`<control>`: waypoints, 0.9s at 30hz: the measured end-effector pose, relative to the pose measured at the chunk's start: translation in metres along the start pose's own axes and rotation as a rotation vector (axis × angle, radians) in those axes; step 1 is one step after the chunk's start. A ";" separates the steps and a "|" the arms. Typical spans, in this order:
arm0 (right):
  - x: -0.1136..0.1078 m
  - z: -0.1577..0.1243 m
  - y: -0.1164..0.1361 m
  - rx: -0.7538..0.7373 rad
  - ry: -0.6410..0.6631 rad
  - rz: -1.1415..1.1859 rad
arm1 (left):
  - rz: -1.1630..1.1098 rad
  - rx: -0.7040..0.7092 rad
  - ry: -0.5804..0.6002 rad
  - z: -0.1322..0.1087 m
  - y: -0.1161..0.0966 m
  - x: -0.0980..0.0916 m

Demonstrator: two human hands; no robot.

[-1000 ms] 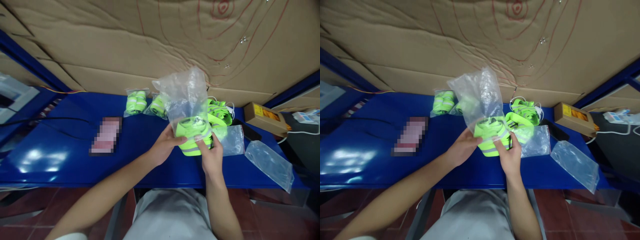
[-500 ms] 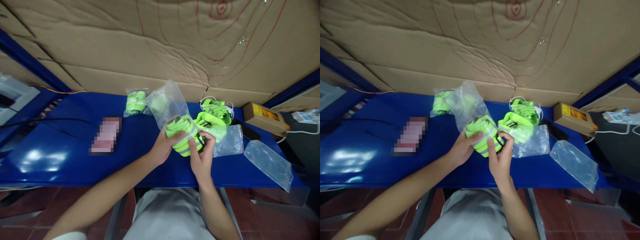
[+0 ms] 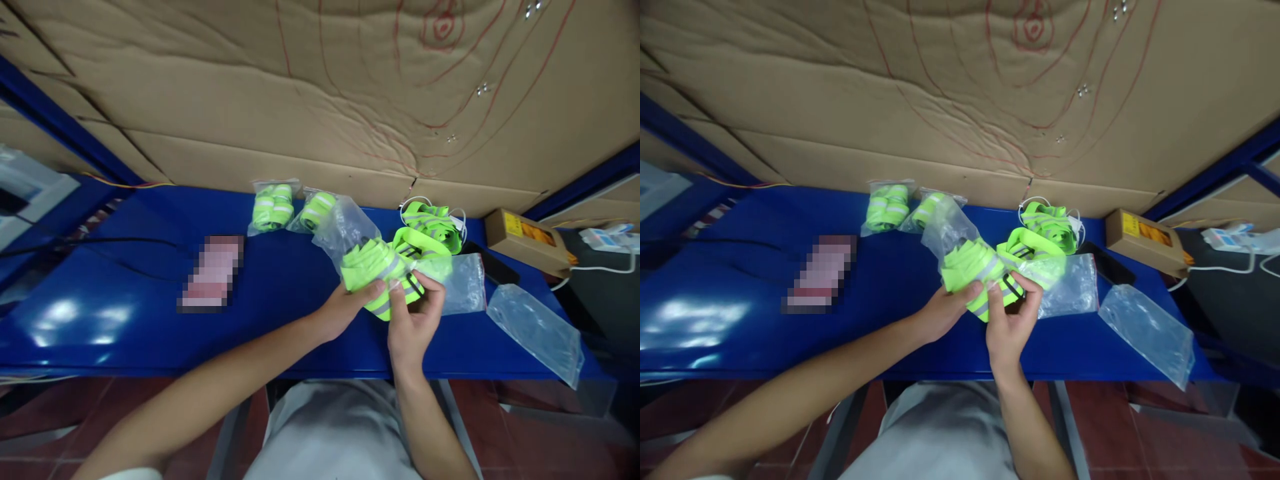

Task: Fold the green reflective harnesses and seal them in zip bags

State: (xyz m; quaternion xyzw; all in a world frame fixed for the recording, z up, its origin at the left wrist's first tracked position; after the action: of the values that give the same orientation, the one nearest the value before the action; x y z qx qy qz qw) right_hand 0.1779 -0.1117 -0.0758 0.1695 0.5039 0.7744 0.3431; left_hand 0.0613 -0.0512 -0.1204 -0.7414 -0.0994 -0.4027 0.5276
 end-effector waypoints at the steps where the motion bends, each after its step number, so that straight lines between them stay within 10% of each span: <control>1: 0.000 0.000 -0.001 0.005 0.000 -0.005 | 0.015 -0.002 0.010 0.000 0.000 0.000; 12: 0.009 -0.002 -0.038 0.336 0.021 0.316 | -0.031 0.017 0.054 0.005 -0.008 0.003; 22: -0.003 -0.003 -0.025 0.119 0.042 0.023 | 0.119 0.038 0.048 -0.002 -0.011 -0.001; 27: 0.007 -0.015 0.009 -0.269 0.247 -0.225 | 0.047 0.003 0.054 -0.002 -0.003 -0.003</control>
State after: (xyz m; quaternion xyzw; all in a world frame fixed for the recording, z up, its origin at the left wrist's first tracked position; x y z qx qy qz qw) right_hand 0.1608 -0.1193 -0.0747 -0.0315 0.4499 0.8063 0.3827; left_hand 0.0570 -0.0506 -0.1199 -0.7316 -0.0684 -0.4098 0.5405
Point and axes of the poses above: each hand's wrist, its own z-axis towards the middle knuckle, its own x-axis out of the palm, y = z × x, the point moved 8 cm from there along z, towards the middle knuckle
